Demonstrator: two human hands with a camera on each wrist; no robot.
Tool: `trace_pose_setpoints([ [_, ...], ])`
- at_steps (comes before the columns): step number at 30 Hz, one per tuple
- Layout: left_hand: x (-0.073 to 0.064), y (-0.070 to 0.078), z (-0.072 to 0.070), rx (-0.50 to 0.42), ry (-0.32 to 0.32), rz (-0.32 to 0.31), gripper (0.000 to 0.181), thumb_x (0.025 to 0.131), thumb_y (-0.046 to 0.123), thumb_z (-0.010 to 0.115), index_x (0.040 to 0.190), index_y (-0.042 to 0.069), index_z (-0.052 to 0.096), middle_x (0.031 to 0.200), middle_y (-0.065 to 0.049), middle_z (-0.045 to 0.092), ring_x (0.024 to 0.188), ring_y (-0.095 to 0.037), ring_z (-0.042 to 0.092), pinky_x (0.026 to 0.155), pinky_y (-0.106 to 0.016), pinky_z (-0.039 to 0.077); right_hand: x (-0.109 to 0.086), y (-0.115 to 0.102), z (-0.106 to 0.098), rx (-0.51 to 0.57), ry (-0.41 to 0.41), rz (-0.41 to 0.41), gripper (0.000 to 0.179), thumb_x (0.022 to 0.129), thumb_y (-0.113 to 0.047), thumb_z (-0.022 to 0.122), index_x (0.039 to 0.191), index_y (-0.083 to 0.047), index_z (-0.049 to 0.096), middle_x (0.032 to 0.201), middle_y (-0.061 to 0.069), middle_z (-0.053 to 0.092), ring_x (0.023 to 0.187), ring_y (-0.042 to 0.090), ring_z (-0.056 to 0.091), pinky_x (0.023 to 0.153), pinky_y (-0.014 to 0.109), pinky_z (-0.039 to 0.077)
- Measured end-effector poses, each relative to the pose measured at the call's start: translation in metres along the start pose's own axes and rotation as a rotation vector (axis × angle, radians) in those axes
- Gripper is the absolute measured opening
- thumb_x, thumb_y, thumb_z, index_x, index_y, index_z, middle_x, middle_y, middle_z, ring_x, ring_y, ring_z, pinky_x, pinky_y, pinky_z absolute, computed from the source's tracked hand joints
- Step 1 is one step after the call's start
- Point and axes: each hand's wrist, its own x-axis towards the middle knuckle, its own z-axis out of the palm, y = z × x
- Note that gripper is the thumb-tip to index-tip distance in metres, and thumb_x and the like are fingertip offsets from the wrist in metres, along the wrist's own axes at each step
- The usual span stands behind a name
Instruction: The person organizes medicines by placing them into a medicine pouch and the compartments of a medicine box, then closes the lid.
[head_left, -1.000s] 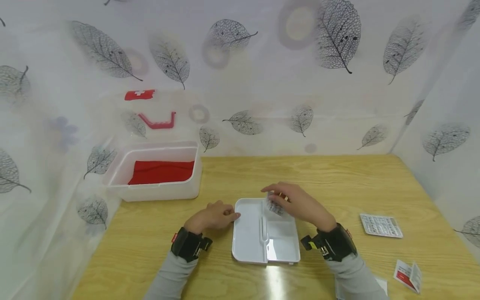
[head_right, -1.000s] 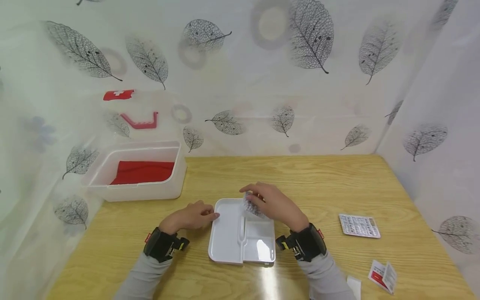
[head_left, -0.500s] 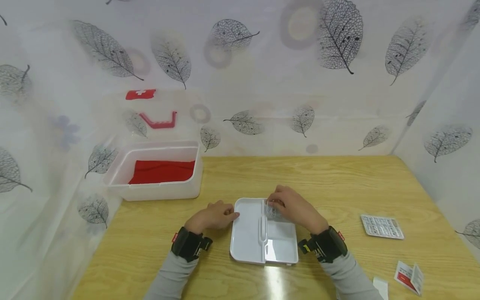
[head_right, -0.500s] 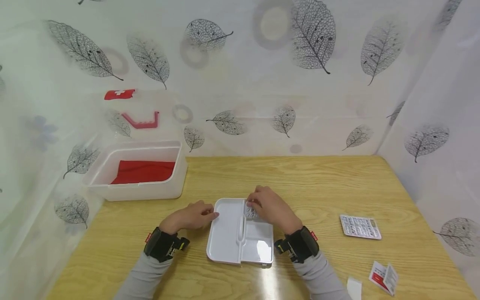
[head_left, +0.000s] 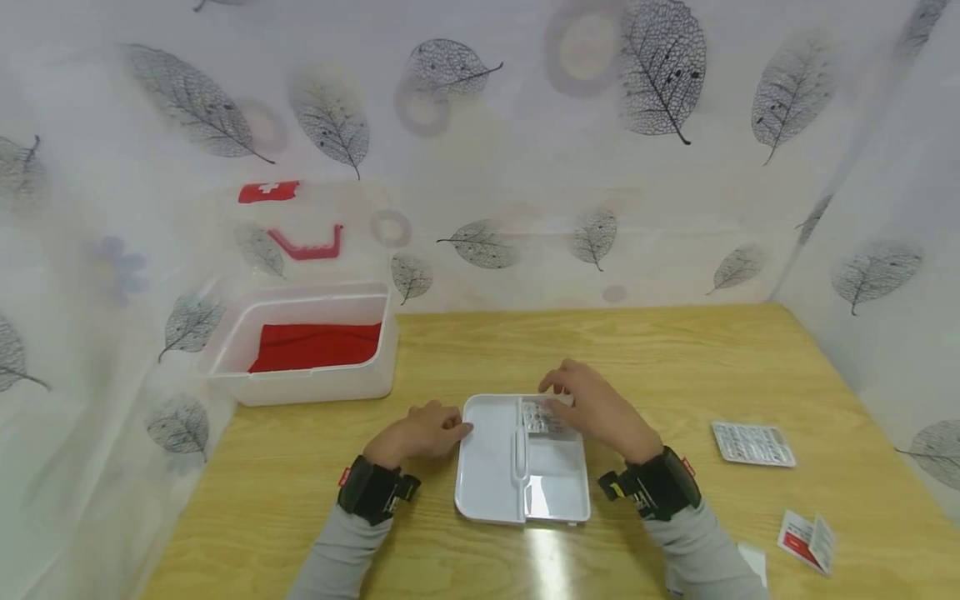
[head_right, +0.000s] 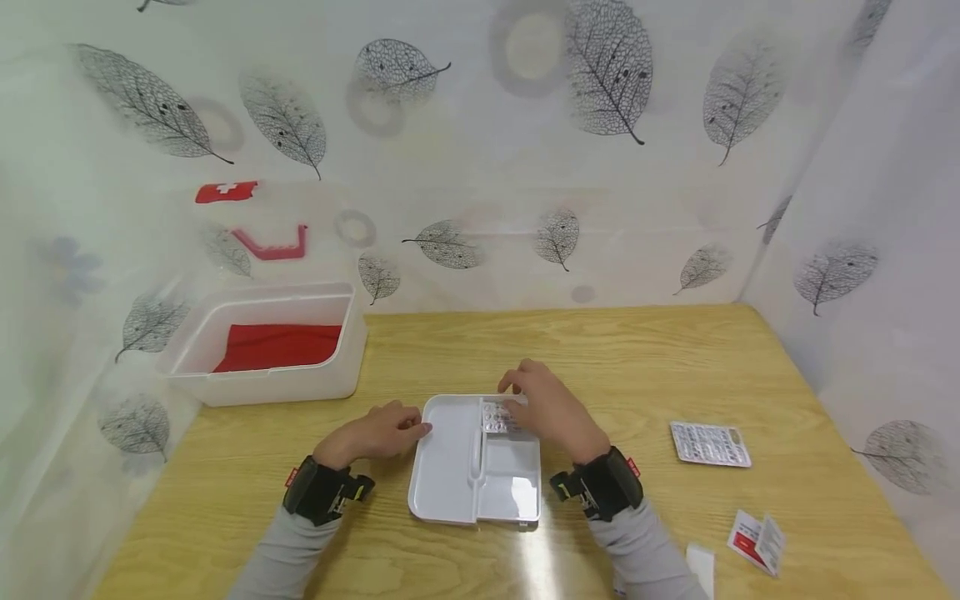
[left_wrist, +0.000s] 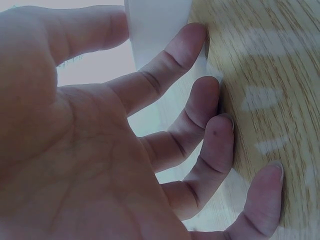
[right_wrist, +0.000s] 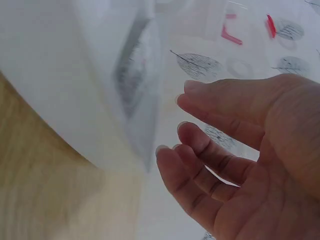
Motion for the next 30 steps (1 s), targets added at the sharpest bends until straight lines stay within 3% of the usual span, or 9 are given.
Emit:
trace_pose_setpoints([
  [5,-0.009,0.005,-0.008,-0.009,0.0,-0.007,0.028,0.105,0.038,0.053,0.105,0.014,0.068,0.096,-0.007,0.051,0.094,-0.03,0.047,0.074,-0.039,0.039,-0.019,0.005,-0.024,-0.023,0.034,0.019,0.021,0.095,-0.015,0.07,0.115,-0.006,0.07,0.1,0.003,0.06,0.094,0.023,0.059,0.077,0.035,0.05],
  [10,-0.006,0.001,-0.009,-0.009,-0.001,0.011,0.032,0.105,0.041,0.051,0.103,0.014,0.067,0.094,-0.007,0.052,0.092,-0.03,0.047,0.072,-0.037,0.039,-0.054,0.017,-0.057,-0.119,0.066,0.068,0.023,0.096,-0.017,0.069,0.118,-0.009,0.07,0.104,0.004,0.063,0.097,0.025,0.062,0.08,0.041,0.052],
  [14,0.0,-0.005,-0.008,0.002,0.001,0.006,0.033,0.104,0.044,0.051,0.102,0.016,0.068,0.091,-0.005,0.052,0.088,-0.027,0.049,0.071,-0.035,0.039,-0.082,0.038,-0.089,-0.206,0.001,0.134,0.031,0.096,-0.021,0.07,0.123,-0.007,0.067,0.108,0.008,0.063,0.099,0.03,0.063,0.08,0.047,0.054],
  [18,0.007,-0.013,-0.007,0.011,0.004,0.006,0.035,0.104,0.047,0.051,0.104,0.016,0.068,0.09,-0.005,0.054,0.087,-0.026,0.05,0.069,-0.036,0.04,-0.107,0.08,-0.112,-0.259,-0.111,0.216,0.041,0.093,-0.021,0.073,0.126,0.001,0.063,0.109,0.017,0.062,0.098,0.038,0.063,0.078,0.051,0.054],
  [24,0.0,-0.008,-0.011,0.012,-0.005,0.008,0.036,0.104,0.047,0.051,0.106,0.016,0.069,0.092,-0.004,0.053,0.089,-0.026,0.049,0.071,-0.035,0.039,-0.133,0.14,-0.122,-0.24,-0.214,0.282,0.061,0.08,-0.02,0.085,0.126,0.009,0.058,0.109,0.026,0.059,0.097,0.045,0.062,0.078,0.055,0.053],
  [30,-0.007,0.001,-0.008,-0.033,-0.022,0.013,0.033,0.104,0.043,0.052,0.106,0.014,0.069,0.091,-0.005,0.055,0.091,-0.027,0.049,0.073,-0.036,0.039,-0.146,0.16,-0.116,-0.199,-0.254,0.308,0.074,0.066,-0.021,0.092,0.128,0.002,0.061,0.113,0.021,0.055,0.097,0.038,0.059,0.08,0.055,0.054],
])
